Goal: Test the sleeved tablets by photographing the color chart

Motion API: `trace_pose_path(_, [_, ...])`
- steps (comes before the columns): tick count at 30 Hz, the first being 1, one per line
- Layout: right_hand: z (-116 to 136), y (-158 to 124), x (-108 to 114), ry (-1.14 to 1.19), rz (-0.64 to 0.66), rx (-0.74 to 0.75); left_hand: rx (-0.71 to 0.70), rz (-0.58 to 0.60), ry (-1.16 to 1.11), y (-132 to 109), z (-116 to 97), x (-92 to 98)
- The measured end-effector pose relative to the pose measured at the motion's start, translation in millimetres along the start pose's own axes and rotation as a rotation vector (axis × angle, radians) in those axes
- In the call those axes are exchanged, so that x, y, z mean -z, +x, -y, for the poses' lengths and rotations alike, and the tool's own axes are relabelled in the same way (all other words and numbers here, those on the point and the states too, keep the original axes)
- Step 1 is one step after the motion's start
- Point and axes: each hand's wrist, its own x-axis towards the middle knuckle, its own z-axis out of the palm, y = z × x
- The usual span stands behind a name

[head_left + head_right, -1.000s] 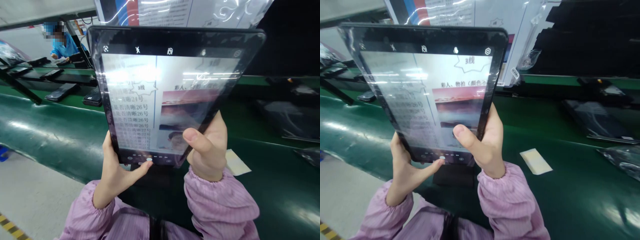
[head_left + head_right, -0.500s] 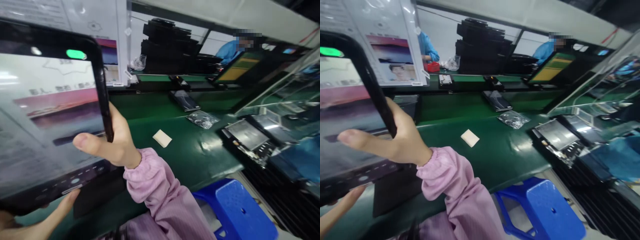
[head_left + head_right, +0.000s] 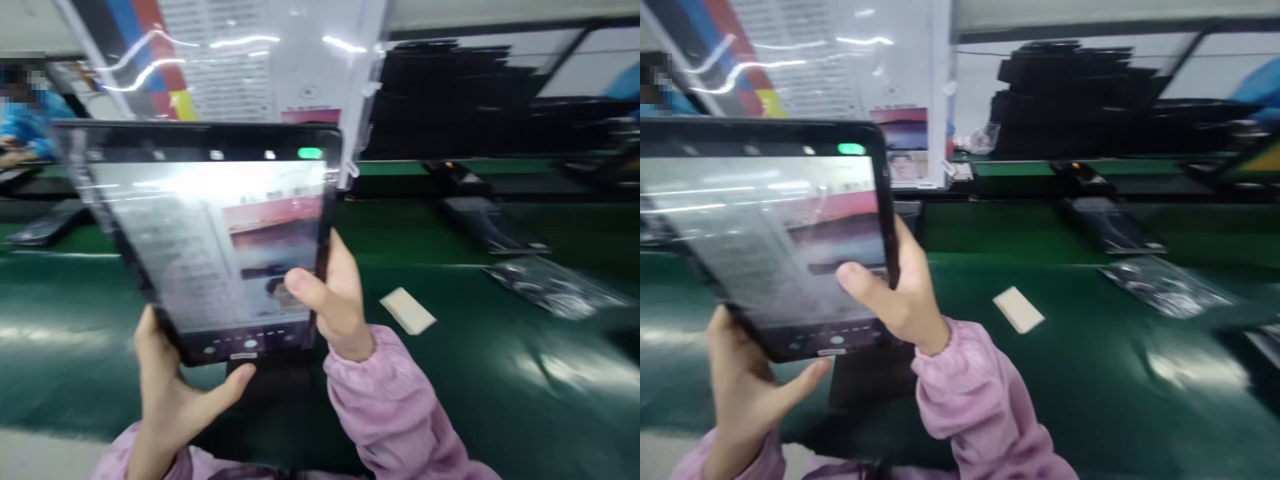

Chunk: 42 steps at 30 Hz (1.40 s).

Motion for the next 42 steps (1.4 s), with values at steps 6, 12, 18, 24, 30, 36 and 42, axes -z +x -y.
trace_pose_path(6, [-2.7, 4.0, -0.1, -0.086, -0.015, -0.023, 0.023, -0.001, 0.006, 6.3, -5.2, -7.2])
trace_pose_path(12, [-14.0, 1.7, -0.1, -0.235, -0.100, -0.253, 0.245, -0.133, -0.329, 11.6, 12.0, -12.4])
trace_pose_path(18, [-49.8, -56.1, 30.8, -0.229, 0.149, -0.672, 0.718, -0.190, -0.381, -14.7, 48.8, -17.0])
trace_pose_path(24, [-68.6, -110.7, 41.3, -0.227, 0.174, -0.783, 0.814, -0.104, -0.346, -42.9, 63.0, -18.5])
trace_pose_path(30, [-58.7, -105.5, 69.6, -0.633, 0.231, -0.756, 0.926, -0.082, -0.284, -53.6, 71.9, -16.1])
trace_pose_path(36, [-19.3, -109.6, 183.5, -1.732, -0.273, -0.461, 1.037, 0.029, -0.165, -58.1, 62.9, -8.8])
trace_pose_path(42, [-16.5, -122.0, 209.0, -1.717, -0.275, -0.694, 0.972, 0.239, -0.124, -60.0, 60.0, 2.1])
